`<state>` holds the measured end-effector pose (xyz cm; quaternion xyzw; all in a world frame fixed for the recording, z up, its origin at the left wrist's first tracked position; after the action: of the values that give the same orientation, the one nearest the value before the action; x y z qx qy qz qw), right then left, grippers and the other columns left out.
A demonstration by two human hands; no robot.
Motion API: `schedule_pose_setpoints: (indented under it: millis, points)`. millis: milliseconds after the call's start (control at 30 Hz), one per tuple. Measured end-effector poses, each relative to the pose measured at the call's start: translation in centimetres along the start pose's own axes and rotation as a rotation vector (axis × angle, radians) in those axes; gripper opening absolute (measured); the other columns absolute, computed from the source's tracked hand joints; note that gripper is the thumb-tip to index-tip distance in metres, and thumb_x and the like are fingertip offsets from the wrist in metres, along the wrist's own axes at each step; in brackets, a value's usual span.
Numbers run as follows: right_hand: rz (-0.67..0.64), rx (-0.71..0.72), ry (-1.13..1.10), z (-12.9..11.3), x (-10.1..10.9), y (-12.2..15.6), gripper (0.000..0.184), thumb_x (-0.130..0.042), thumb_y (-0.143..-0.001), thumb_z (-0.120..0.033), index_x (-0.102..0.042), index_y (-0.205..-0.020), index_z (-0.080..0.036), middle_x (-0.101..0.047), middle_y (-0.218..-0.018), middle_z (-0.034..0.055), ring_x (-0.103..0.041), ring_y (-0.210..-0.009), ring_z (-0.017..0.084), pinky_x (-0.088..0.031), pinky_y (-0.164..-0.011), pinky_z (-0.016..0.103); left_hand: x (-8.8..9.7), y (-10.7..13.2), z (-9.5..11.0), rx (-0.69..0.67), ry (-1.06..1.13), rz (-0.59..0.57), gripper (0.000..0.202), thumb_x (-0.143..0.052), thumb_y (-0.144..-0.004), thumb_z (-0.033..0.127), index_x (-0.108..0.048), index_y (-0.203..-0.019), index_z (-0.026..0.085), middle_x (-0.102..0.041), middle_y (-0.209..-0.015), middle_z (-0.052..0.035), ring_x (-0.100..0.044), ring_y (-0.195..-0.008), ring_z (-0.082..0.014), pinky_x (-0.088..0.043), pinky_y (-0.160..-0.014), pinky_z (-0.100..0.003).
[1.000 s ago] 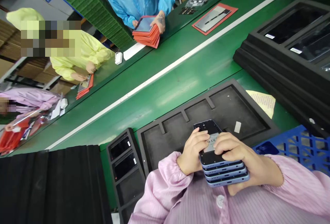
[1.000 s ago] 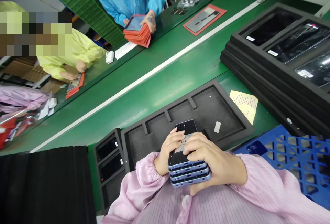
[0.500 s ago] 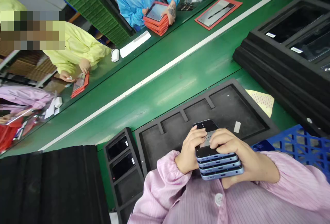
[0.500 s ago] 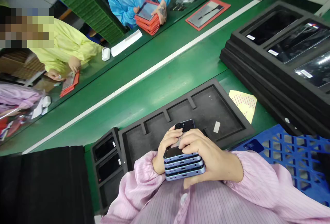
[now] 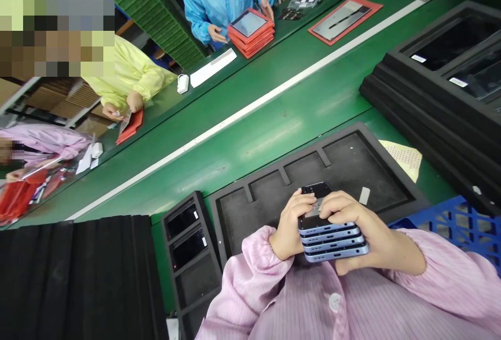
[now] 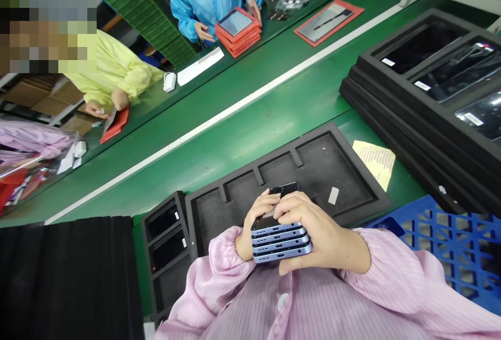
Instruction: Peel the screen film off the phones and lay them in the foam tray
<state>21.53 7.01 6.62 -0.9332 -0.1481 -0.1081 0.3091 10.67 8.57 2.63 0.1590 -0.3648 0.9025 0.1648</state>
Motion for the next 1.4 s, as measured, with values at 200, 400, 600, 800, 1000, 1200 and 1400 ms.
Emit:
schedule_pose_setpoints:
  millis: [200, 400, 600, 800, 1000, 1200, 1400]
  points:
    - [0.003, -0.001, -0.005, 0.0, -0.1, -0.1, 0.038, -0.052, -0.088, -0.053, -0.04, -0.107, -0.022, -0.052, -0.096, 0.0038, -0.051, -0.095, 0.015, -0.044, -0.085, 0.029, -0.1, 0.1, -0.2, 0.013, 0.016, -0.005, 0.031, -0.053, -0.085, 0.041, -0.046, -0.108, 0.021, -0.064, -0.097, -0.0087, -0.065, -0.098, -0.0196, -0.05, -0.091, -0.045]
    - [-0.012, -0.013, -0.002, 0.0, -0.1, -0.3, 0.038, -0.051, -0.088, -0.054, -0.04, -0.106, -0.023, -0.052, -0.096, 0.0039, -0.051, -0.094, 0.015, -0.044, -0.084, 0.029, 0.0, 0.1, -0.2, 0.008, 0.027, 0.006, 0.032, -0.053, -0.085, 0.041, -0.046, -0.108, 0.02, -0.064, -0.098, -0.0091, -0.064, -0.097, -0.0193, -0.049, -0.093, -0.045]
    - [-0.018, -0.023, -0.016, 0.3, -0.1, -0.4, 0.037, -0.051, -0.088, -0.053, -0.04, -0.106, -0.023, -0.052, -0.096, 0.0037, -0.051, -0.094, 0.015, -0.044, -0.083, 0.029, -0.1, 0.2, -0.3, 0.017, 0.025, 0.001, 0.032, -0.053, -0.085, 0.041, -0.045, -0.109, 0.022, -0.065, -0.098, -0.0089, -0.065, -0.097, -0.0204, -0.05, -0.092, -0.048]
    - [-0.02, -0.032, -0.031, 0.2, -0.3, -0.3, 0.038, -0.053, -0.087, -0.054, -0.04, -0.106, -0.024, -0.053, -0.096, 0.0042, -0.052, -0.094, 0.017, -0.045, -0.08, 0.031, -0.1, 0.3, -0.5, 0.022, 0.028, -0.005, 0.034, -0.055, -0.084, 0.042, -0.044, -0.109, 0.022, -0.064, -0.098, -0.0091, -0.065, -0.097, -0.0203, -0.049, -0.093, -0.048]
    - [-0.03, -0.041, -0.035, 0.3, -0.2, -0.2, 0.039, -0.053, -0.086, -0.054, -0.04, -0.108, -0.025, -0.053, -0.095, 0.0049, -0.053, -0.092, 0.019, -0.048, -0.078, 0.035, 0.3, -0.4, 0.5, 0.039, -0.006, -0.041, 0.049, -0.055, -0.082, 0.048, -0.042, -0.118, 0.018, -0.061, -0.11, -0.0173, -0.057, -0.114, -0.0267, -0.042, -0.099, -0.054]
    - [0.037, -0.073, 0.045, 0.6, 1.1, 0.6, 0.051, -0.055, -0.08, -0.063, -0.042, -0.111, -0.025, -0.05, -0.103, 0.0081, -0.049, -0.099, 0.023, -0.046, -0.084, 0.038, -0.3, -1.6, 2.2, -0.018, 0.023, -0.112, 0.048, -0.056, -0.079, 0.053, -0.047, -0.111, 0.018, -0.069, -0.095, -0.0154, -0.067, -0.095, -0.026, -0.055, -0.084, -0.043]
    - [0.19, -0.24, -0.02, 0.7, 4.1, 2.7, 0.027, -0.048, -0.09, -0.048, -0.045, -0.104, -0.025, -0.048, -0.091, 0.0061, -0.05, -0.089, 0.021, -0.049, -0.072, 0.031, -0.8, -2.4, 3.4, -0.067, -0.081, -0.054, 0.036, -0.054, -0.083, 0.044, -0.048, -0.104, 0.015, -0.07, -0.087, -0.0152, -0.069, -0.09, -0.0247, -0.058, -0.076, -0.036]
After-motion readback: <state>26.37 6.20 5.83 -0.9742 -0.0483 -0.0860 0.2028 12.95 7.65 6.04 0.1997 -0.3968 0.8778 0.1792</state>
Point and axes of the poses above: each hand's wrist, its own y-axis away from the middle knuckle, its own x-axis out of the back of the hand, z = x × y, the point moved 9 cm from there along -y, towards the middle knuckle
